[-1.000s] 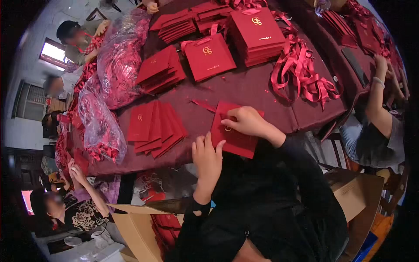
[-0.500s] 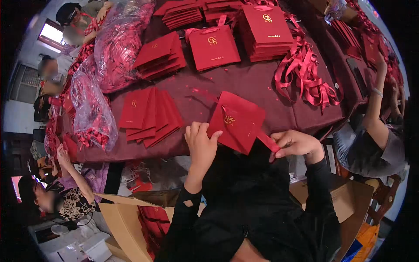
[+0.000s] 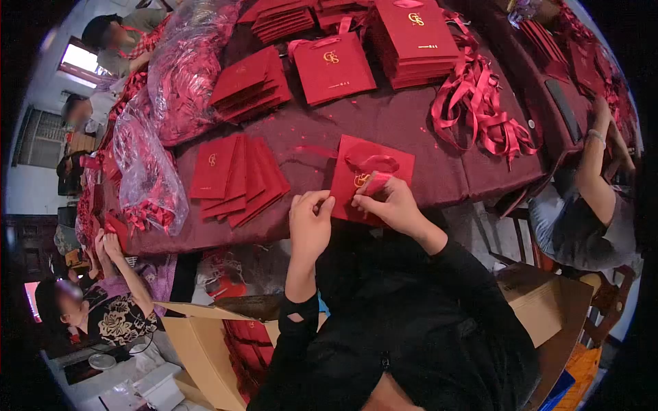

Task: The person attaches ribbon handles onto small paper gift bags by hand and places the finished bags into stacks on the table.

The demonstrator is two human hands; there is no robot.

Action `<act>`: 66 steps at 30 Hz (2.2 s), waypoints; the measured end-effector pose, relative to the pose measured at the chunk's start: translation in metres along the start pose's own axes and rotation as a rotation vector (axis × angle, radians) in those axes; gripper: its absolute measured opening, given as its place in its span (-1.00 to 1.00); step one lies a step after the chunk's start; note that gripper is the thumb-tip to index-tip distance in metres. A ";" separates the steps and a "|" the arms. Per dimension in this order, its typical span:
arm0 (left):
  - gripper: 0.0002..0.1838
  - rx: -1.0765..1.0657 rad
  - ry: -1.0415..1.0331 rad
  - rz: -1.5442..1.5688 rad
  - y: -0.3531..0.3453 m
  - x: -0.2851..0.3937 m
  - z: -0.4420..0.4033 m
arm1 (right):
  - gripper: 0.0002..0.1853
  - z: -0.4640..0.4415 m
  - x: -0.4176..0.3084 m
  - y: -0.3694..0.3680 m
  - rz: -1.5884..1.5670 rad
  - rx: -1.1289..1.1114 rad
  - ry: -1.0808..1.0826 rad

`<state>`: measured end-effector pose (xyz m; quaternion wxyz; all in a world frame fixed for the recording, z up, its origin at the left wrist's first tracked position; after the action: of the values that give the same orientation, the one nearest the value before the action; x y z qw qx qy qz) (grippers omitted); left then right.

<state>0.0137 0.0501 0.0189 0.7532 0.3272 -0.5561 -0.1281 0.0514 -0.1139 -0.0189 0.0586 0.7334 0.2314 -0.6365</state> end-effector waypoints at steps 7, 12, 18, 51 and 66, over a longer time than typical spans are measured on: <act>-0.79 -0.021 0.028 0.013 0.000 0.002 -0.001 | -0.84 0.000 -0.007 -0.006 0.221 0.038 0.067; -0.83 -0.021 0.047 0.012 0.001 0.012 0.002 | -0.85 -0.006 -0.019 -0.015 0.327 0.066 0.239; -0.82 -0.019 0.027 0.042 -0.003 0.007 0.001 | -0.89 -0.004 -0.016 -0.018 0.416 0.073 0.251; -0.95 0.227 -0.375 -0.413 0.077 -0.002 -0.012 | -0.59 -0.005 -0.015 0.012 0.477 0.091 0.114; -0.74 0.237 -0.536 -0.379 -0.012 0.026 -0.030 | -0.52 -0.006 -0.033 -0.011 0.966 -0.067 0.377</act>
<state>0.0522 0.0367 0.0256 0.5001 0.4645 -0.6744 -0.2817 0.0492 -0.1110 0.0164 0.3262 0.8563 -0.1066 -0.3860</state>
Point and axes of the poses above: each hand's wrist, its own z-axis away from the middle knuckle, its own y-axis out of the back of the hand, x = y × z, the point moved 8 cm from there along -z, towards the middle knuckle, and after that the axes turned 15 degrees about y, right-handed, at the moved point
